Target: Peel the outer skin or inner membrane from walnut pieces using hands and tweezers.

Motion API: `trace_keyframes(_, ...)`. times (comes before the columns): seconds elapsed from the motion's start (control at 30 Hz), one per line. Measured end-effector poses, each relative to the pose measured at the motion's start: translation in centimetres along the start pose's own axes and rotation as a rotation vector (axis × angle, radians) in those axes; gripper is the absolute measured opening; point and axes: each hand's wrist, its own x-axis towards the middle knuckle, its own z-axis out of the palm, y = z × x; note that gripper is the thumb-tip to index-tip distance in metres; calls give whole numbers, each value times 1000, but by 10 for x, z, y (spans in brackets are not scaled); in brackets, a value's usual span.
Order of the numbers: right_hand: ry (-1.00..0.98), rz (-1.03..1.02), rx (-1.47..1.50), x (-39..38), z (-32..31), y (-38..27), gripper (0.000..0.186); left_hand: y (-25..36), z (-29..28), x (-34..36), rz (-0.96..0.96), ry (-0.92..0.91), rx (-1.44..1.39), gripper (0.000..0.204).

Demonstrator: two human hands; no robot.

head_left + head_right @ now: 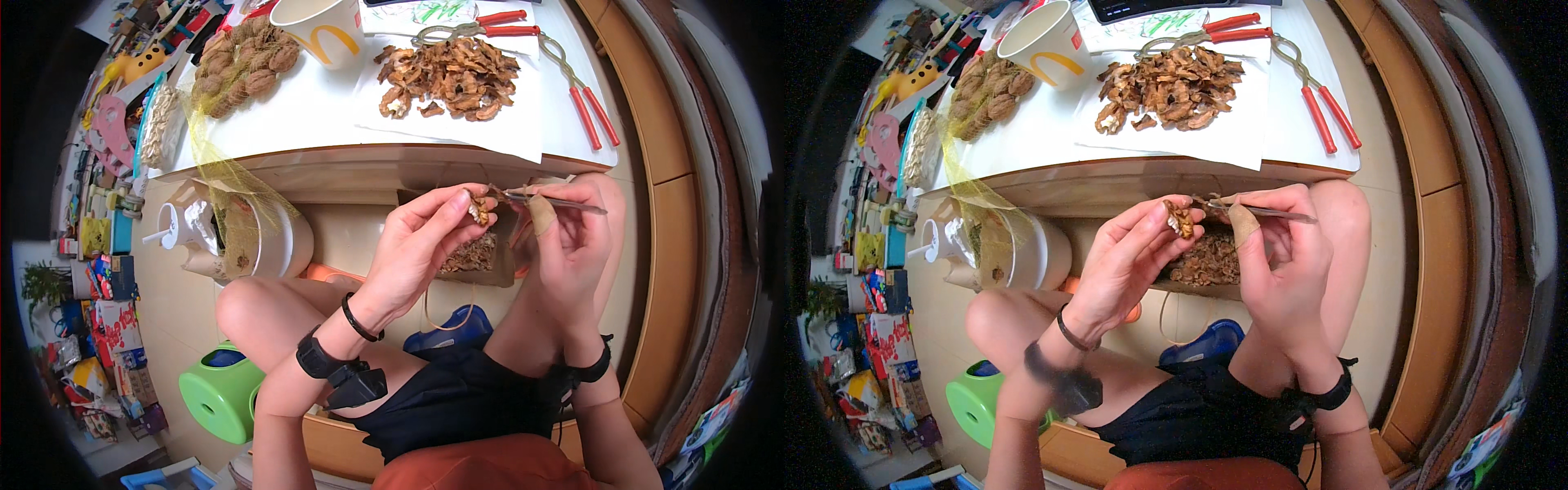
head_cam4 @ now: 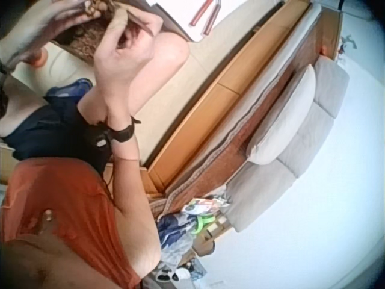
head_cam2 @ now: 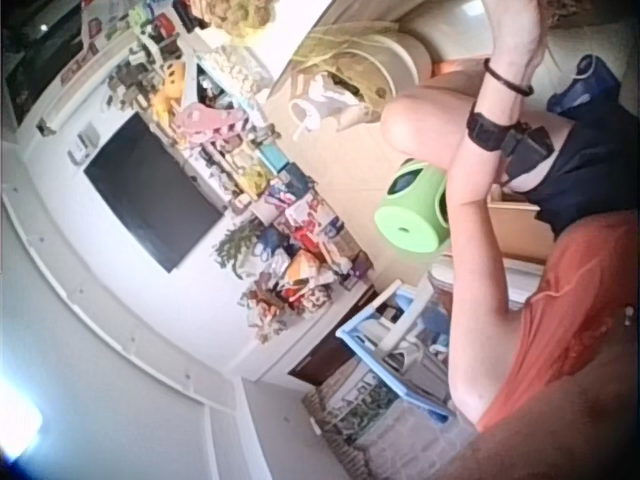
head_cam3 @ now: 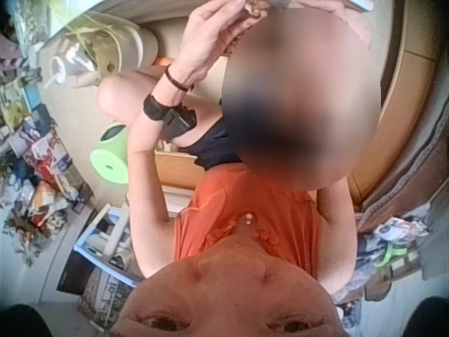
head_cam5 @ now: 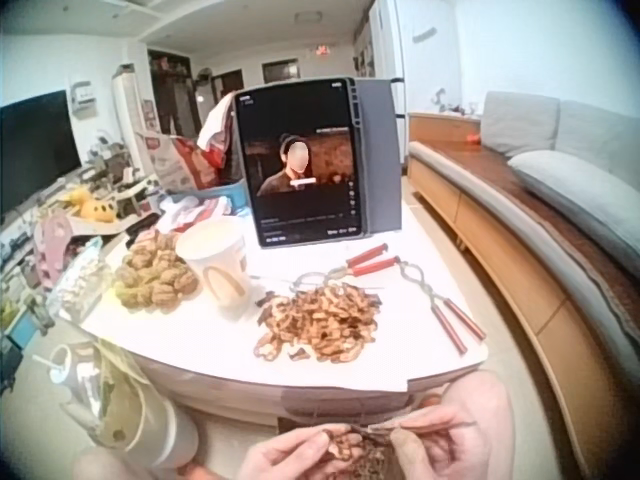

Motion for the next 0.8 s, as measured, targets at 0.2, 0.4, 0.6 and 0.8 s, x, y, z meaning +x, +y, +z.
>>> trace_keyframes(0.2, -280, -92, -428, 4, -10, -2, 16, 2, -7, 1, -21, -28, -5, 27)
trace_keyframes(0.4, -246, 29, -207, 1, -11, 4, 16, -3, -17, 1, 7, -28, 154, 27)
trace_keyframes(0.6, -249, 169, -35, 2, -13, -2, 18, -6, -17, -1, -38, 25, 128, 22)
trace_keyframes(0.8, -231, 224, 102, 3, -9, -2, 16, -5, -12, -2, -26, 20, 281, 29)
